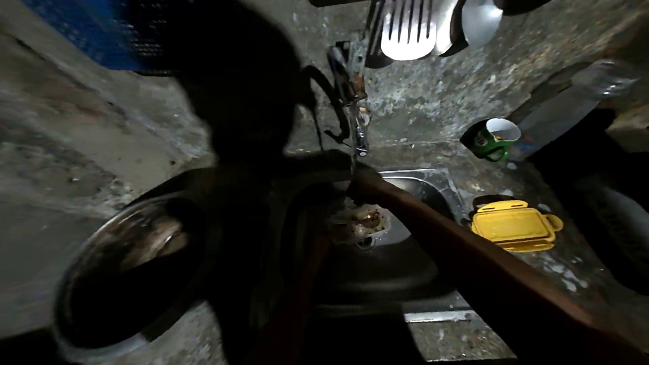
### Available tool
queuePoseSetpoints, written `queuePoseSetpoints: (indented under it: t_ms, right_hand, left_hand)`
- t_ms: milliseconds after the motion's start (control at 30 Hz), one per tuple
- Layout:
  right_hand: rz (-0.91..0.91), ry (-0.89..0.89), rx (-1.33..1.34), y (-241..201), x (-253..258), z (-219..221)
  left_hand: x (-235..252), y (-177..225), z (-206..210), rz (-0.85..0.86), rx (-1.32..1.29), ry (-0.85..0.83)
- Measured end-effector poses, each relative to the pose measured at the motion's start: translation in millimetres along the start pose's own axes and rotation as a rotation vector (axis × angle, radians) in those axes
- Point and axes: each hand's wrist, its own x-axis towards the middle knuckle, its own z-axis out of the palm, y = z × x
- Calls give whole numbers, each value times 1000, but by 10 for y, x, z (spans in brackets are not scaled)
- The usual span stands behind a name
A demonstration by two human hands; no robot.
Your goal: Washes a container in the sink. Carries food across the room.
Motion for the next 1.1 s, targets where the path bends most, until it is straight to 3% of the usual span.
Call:
queuePoseSetpoints:
  t_ms: [233,367,633,733,867,1000,1100]
  right_hand:
    - [66,-18,-162,-304,135,93]
    - [-181,-86,-469,-272,173,334]
    - [-374,91,-375,-212,145,297]
    - [-400,283,-345,-190,-70,113]
    - [-274,468,-436,62,-533,209]
    - [294,163,-599,108,-691,496]
    - [456,73,-597,37,-706,536]
  left_hand:
    - [-192,114,-176,35,-123,54]
    - [-234,255,-241,167,-128,83]
    - [-331,324,-355,153,-169,62]
    - [-322,265,-366,141,-201,56]
    - [-281,226,-349,76,-210,75]
    - [-275,229,-239,50,-253,97]
    - [-281,263,-139,3,-264,91]
